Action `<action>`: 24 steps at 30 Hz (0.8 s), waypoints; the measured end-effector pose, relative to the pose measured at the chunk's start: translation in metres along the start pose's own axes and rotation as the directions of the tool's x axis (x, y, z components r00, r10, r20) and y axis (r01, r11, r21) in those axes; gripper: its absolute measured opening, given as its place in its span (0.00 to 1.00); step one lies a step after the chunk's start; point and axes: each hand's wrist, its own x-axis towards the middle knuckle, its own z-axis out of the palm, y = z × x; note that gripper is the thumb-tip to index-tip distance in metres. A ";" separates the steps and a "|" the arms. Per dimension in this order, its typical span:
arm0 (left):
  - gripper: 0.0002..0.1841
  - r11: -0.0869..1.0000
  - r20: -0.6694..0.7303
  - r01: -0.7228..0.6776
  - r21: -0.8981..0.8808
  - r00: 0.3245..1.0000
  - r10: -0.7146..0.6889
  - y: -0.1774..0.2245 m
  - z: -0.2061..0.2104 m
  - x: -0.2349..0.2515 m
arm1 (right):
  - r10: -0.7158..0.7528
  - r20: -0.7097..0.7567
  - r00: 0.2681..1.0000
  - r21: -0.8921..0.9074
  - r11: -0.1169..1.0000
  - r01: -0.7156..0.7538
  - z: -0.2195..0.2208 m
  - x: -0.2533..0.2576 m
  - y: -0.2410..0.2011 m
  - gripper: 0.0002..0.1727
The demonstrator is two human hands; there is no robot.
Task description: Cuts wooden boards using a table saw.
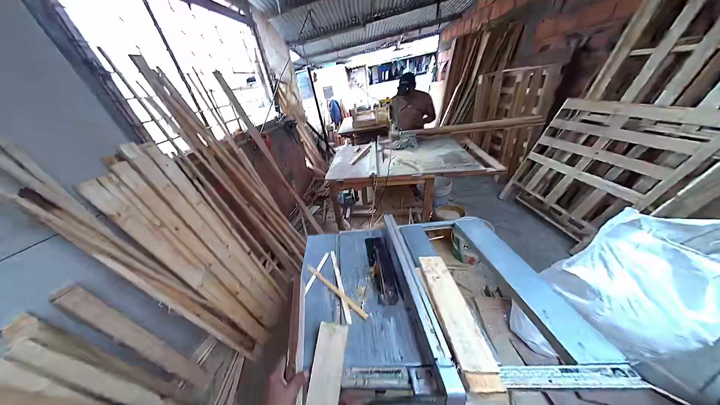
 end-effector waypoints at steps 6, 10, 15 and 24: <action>0.30 0.854 0.061 -0.103 -0.510 0.986 0.155 -0.016 -0.065 -0.038 | 0.055 -0.029 0.998 -0.026 0.998 -0.056 -0.036 0.011 -0.071 0.20; 0.36 0.856 -0.117 -0.220 -0.467 0.975 0.187 -0.004 -0.041 -0.078 | 0.079 -0.068 0.995 -0.454 0.885 -0.102 -0.068 0.013 -0.117 0.29; 0.49 0.862 -0.104 -0.243 -0.444 0.970 0.220 -0.014 0.033 -0.103 | -0.027 -0.053 0.998 -0.709 0.705 -0.019 -0.111 -0.050 -0.133 0.25; 0.37 0.925 0.331 -0.077 -0.373 0.920 0.210 -0.023 0.203 -0.133 | -0.133 0.208 0.969 -0.922 0.303 0.239 -0.170 -0.173 -0.088 0.47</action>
